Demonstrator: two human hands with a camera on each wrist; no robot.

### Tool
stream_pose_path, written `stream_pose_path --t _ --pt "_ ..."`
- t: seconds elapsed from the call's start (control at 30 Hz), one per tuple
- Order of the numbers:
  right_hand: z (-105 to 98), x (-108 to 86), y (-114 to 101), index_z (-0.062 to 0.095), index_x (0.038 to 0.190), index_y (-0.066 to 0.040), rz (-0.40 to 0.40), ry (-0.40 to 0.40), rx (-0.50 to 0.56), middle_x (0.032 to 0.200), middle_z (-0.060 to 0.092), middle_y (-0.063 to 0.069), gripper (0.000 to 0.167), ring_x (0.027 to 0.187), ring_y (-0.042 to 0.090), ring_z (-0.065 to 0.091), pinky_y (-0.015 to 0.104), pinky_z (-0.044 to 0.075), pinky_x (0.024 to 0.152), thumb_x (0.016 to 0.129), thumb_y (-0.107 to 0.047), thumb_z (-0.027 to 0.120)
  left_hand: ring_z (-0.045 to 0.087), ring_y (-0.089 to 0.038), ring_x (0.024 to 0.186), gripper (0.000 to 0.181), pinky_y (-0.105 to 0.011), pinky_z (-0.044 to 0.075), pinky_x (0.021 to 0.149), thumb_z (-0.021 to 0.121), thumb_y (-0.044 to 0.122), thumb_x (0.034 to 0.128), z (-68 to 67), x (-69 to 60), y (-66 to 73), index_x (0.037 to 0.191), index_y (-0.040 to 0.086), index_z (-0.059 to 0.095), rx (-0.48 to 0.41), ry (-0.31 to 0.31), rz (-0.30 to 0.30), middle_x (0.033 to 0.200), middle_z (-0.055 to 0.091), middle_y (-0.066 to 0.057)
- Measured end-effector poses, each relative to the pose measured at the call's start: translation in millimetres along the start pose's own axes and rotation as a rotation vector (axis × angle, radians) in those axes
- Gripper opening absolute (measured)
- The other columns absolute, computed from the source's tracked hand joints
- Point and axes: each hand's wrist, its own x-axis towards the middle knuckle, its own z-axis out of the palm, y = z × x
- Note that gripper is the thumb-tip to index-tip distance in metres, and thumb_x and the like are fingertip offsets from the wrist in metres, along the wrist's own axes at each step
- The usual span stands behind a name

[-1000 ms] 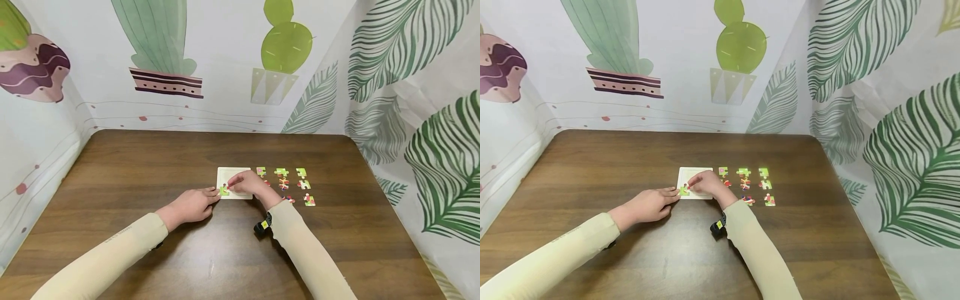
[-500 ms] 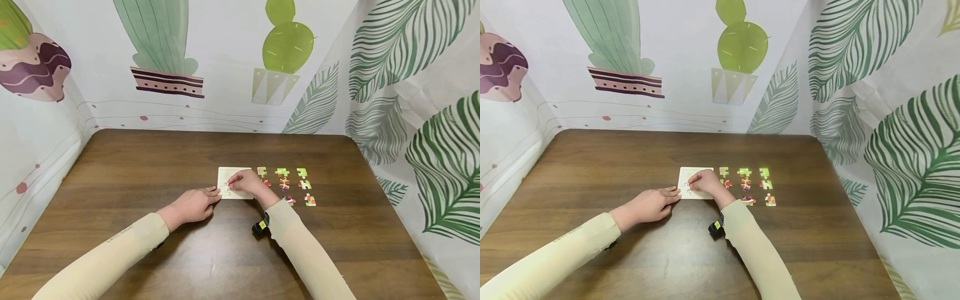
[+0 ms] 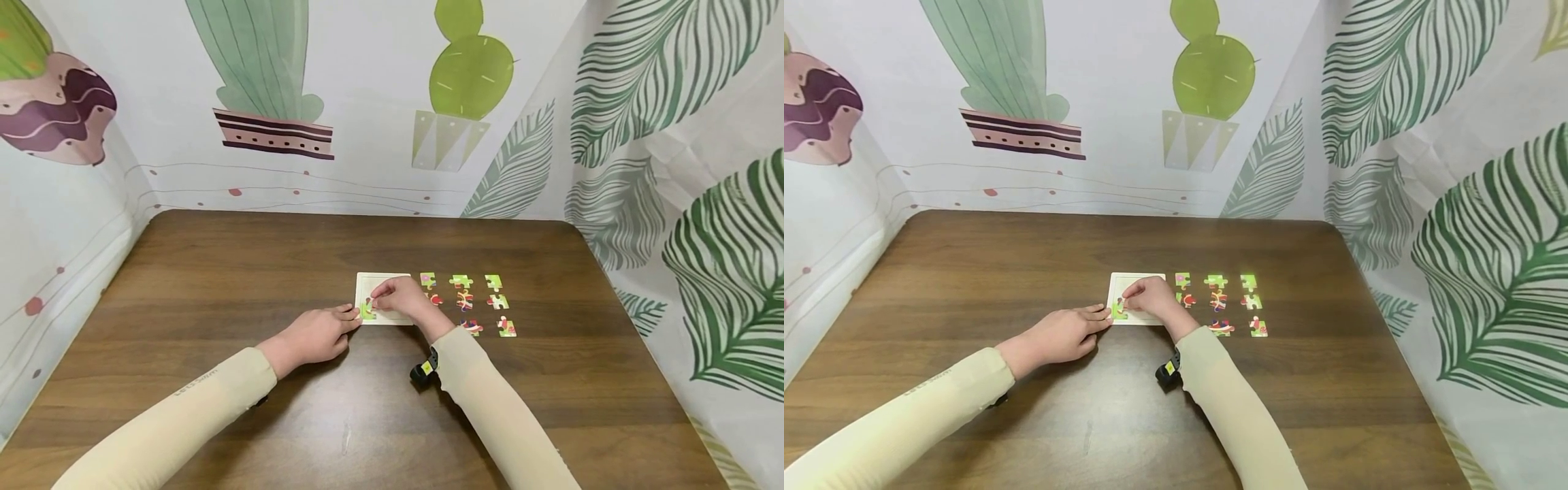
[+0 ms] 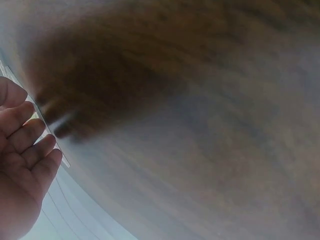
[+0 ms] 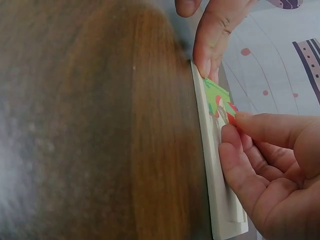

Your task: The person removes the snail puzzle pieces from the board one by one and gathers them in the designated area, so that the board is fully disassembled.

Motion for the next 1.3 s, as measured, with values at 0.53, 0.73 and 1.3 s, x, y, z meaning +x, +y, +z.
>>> stream_pose_path --t 0.53,0.73,1.3 --pt "3 -0.8 0 0.075 0.101 0.004 -0.019 -0.008 -0.03 0.089 0.077 0.01 0.016 0.069 0.004 0.055 0.014 0.046 0.063 0.087 -0.002 0.071 0.062 -0.031 0.134 0.041 -0.045 0.055 0.103 0.06 0.009 0.0915 0.3 -0.2 -1.8 0.131 0.007 0.071 0.014 0.001 -0.004 0.141 0.066 -0.013" --pt "3 -0.9 -1 0.075 0.099 0.003 -0.021 0.012 -0.04 0.088 0.076 0.011 0.013 0.069 0.006 0.054 0.016 0.043 0.061 0.088 -0.003 0.071 0.063 -0.031 0.133 0.039 -0.045 0.056 0.102 0.061 0.01 0.0918 -0.7 0.9 -2.4 0.129 0.007 0.072 0.028 0.008 0.003 0.139 0.067 -0.012" --pt "-14 -15.3 -1 0.075 0.098 0.003 -0.065 0.039 -0.024 0.086 0.073 0.008 0.014 0.073 0.01 0.054 0.019 0.043 0.064 0.086 -0.001 0.07 0.065 -0.03 0.13 0.037 -0.043 0.056 0.102 0.062 0.012 0.0909 -2.8 3.1 0.3 0.126 0.008 0.074 0.075 0.014 0.021 0.136 0.07 -0.012"
